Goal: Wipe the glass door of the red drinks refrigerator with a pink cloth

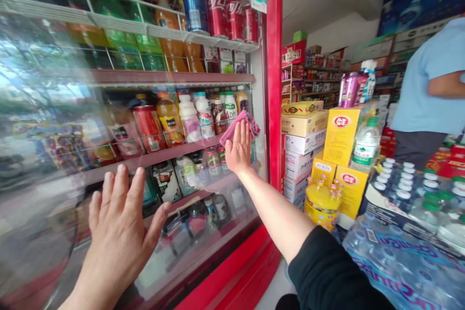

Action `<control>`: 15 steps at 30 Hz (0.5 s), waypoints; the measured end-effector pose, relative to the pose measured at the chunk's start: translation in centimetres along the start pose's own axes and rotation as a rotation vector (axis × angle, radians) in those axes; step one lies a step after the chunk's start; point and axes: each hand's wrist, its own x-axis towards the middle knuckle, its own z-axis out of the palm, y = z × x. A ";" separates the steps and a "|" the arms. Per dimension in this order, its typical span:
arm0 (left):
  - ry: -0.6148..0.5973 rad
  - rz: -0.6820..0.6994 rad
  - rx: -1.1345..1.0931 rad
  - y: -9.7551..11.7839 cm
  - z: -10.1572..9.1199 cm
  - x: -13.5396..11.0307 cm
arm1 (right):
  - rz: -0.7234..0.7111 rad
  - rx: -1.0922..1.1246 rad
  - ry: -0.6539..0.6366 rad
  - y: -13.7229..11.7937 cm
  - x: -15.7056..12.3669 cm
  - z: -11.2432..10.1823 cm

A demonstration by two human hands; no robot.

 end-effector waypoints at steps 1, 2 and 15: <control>0.000 0.004 -0.004 0.4 0.2 0.2 | 0.086 -0.003 0.034 1.4 0.7 0.0; -0.003 0.005 -0.007 0.7 0.5 0.4 | 0.171 -0.003 0.061 2.6 1.3 0.0; 0.000 0.013 -0.107 3.7 2.2 1.7 | 0.522 0.063 0.146 1.8 -0.9 1.2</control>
